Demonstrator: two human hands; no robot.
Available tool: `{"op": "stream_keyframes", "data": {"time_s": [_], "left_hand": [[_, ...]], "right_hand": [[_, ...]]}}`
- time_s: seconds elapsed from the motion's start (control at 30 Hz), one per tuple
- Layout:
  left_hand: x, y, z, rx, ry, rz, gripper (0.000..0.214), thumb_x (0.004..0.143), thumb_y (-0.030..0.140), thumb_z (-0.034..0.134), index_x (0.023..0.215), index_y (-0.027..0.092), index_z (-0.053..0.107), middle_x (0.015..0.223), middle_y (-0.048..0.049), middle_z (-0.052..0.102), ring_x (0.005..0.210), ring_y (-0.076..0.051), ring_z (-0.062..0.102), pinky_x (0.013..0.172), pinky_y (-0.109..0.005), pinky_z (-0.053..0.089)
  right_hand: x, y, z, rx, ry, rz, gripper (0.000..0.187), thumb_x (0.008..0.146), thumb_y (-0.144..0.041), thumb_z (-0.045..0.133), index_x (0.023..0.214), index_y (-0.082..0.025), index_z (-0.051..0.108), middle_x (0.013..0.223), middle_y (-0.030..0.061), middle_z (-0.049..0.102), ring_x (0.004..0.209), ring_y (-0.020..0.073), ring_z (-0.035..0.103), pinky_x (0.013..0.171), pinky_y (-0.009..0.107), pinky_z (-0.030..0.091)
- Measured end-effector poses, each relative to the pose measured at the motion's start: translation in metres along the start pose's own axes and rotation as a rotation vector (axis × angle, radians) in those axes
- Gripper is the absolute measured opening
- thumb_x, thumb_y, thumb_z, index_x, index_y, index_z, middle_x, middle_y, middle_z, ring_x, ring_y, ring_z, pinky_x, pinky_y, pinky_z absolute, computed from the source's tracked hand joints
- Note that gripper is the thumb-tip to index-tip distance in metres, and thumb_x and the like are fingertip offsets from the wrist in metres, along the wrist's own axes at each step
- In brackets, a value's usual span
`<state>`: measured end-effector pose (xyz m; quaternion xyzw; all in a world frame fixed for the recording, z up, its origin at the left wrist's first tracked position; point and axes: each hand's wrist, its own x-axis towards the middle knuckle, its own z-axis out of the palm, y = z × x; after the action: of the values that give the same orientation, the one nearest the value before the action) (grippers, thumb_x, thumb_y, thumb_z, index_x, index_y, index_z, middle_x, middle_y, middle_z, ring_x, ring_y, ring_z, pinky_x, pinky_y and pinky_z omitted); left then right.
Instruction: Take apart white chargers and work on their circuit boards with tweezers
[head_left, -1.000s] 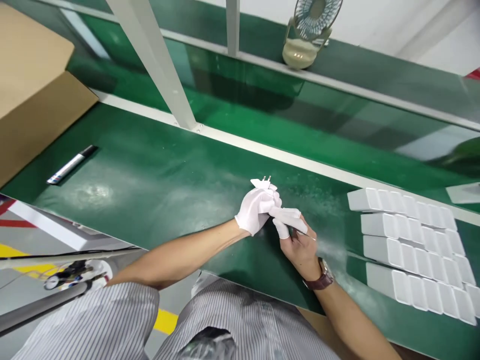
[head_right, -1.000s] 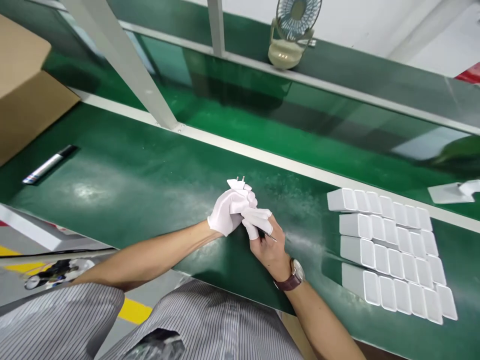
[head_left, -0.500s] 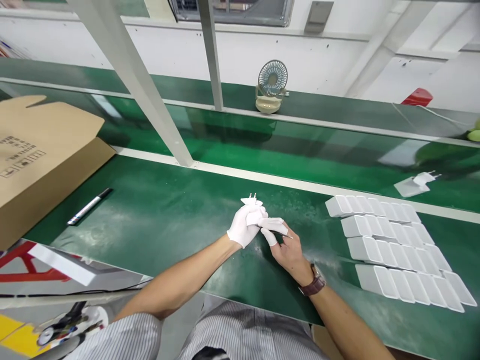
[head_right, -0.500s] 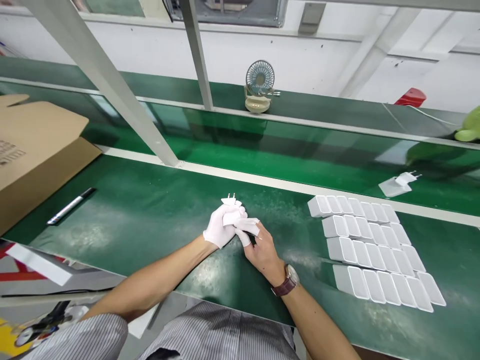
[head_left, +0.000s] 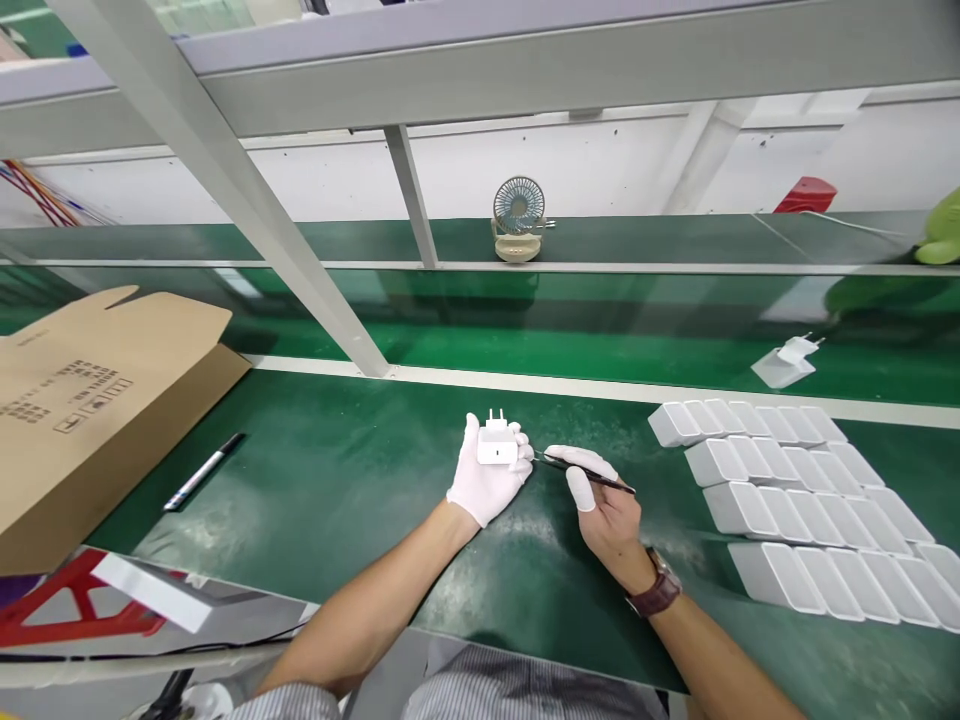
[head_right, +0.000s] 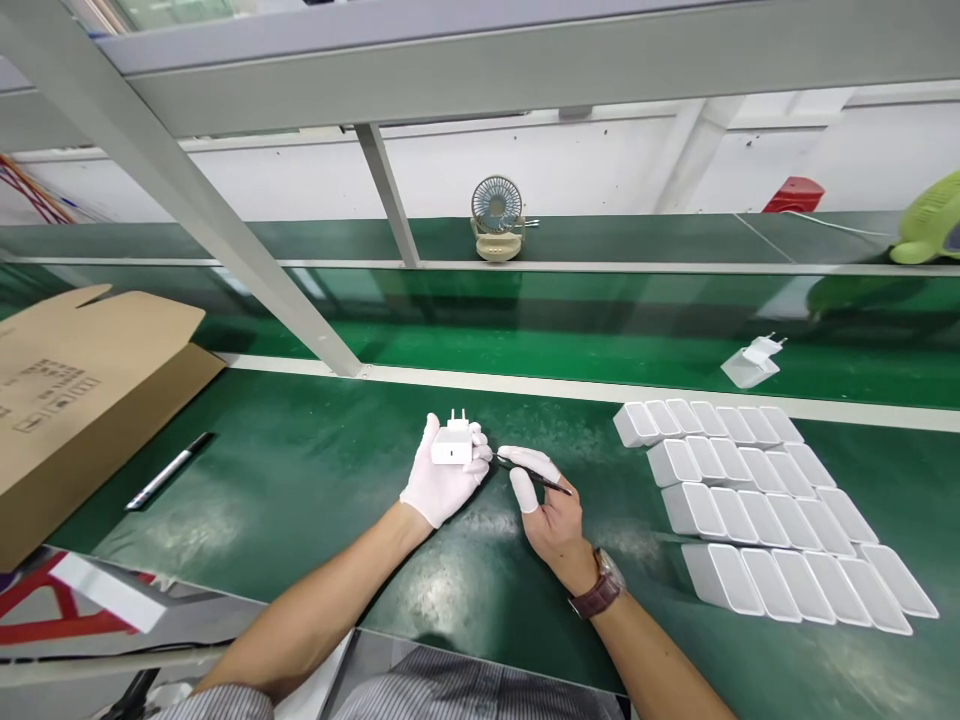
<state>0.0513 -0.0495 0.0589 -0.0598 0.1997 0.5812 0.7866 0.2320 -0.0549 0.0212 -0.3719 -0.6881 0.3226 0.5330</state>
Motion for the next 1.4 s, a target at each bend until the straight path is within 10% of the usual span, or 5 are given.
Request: {"op": "stream_keyframes", "data": {"time_s": [0.73,1.0,1.4], "left_hand": [[0.006,-0.002,-0.008,-0.081,-0.011,0.053,0.059,0.090,0.070,0.048,0.088,0.013,0.064,0.088,-0.0111,0.061,0.075,-0.018,0.059,0.055,-0.024,0.050],[-0.001,-0.009,0.008,0.044,0.081,0.079,0.022,0.101,0.030,0.051,0.103,0.012,0.063,0.086,-0.0069,0.064,0.079,-0.014,0.066,0.070,-0.023,0.060],[-0.004,-0.048,-0.029,0.351,-0.038,-0.382,0.062,0.076,0.080,0.057,0.092,0.019,0.061,0.059,0.0050,0.051,0.045,-0.010,0.050,0.044,-0.021,0.040]], "right_hand": [[0.000,0.004,0.003,-0.059,-0.029,-0.049,0.021,0.097,-0.022,0.057,0.113,-0.022,0.071,0.110,0.0079,0.075,0.103,0.0231,0.071,0.094,0.043,0.060],[0.008,0.006,0.006,0.046,0.055,0.019,0.029,0.101,-0.023,0.052,0.127,-0.027,0.064,0.132,0.0098,0.063,0.118,0.0247,0.064,0.103,0.049,0.054],[0.011,0.002,0.008,0.041,0.036,-0.159,0.037,0.100,-0.016,0.050,0.134,-0.029,0.059,0.137,0.0093,0.061,0.127,0.0240,0.058,0.106,0.047,0.052]]}}
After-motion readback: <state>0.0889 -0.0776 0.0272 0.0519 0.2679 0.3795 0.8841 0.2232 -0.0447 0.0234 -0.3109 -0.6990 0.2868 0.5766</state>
